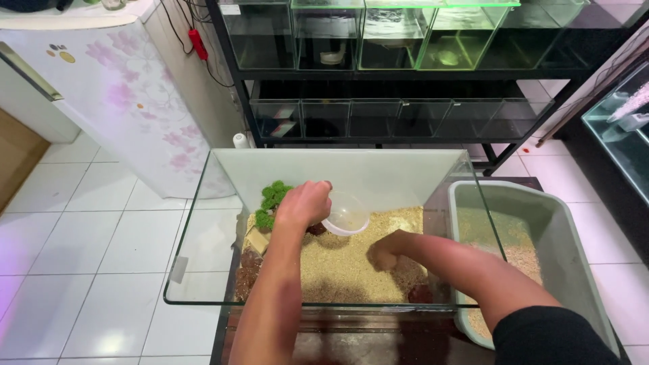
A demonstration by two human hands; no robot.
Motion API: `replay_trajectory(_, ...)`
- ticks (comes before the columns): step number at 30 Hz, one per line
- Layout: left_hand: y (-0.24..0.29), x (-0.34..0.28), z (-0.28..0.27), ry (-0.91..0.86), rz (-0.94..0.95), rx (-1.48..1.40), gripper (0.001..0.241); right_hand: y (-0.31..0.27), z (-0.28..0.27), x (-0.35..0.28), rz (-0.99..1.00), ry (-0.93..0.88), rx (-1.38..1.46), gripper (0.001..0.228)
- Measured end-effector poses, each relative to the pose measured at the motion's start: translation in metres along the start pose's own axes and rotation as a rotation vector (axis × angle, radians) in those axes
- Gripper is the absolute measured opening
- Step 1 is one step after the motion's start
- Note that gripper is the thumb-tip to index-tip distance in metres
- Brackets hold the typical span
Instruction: The person is setting up the substrate in a small aquarium by scooping sand from a bin and leveling it by hand.
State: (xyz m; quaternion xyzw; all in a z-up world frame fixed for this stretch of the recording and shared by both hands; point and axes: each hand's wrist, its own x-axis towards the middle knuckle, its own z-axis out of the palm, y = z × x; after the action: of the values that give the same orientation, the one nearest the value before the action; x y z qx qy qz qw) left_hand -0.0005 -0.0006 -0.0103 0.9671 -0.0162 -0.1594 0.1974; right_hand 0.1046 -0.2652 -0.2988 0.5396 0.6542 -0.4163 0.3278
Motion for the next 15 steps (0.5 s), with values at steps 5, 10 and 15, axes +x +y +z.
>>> replay_trajectory(5,-0.007,0.007,0.009,-0.004,-0.007,0.004,0.045,-0.045,-0.002,-0.036,0.287,-0.211,0.915,0.052)
replay_trajectory(10,0.002,-0.002,-0.004,-0.014,0.001,-0.013,0.043,0.039,0.163,0.018,0.757,0.294,0.804,0.008)
replay_trajectory(15,-0.004,0.004,0.003,-0.004,0.008,-0.042,0.044,0.072,0.116,0.042,0.598,0.002,-0.013,0.044)
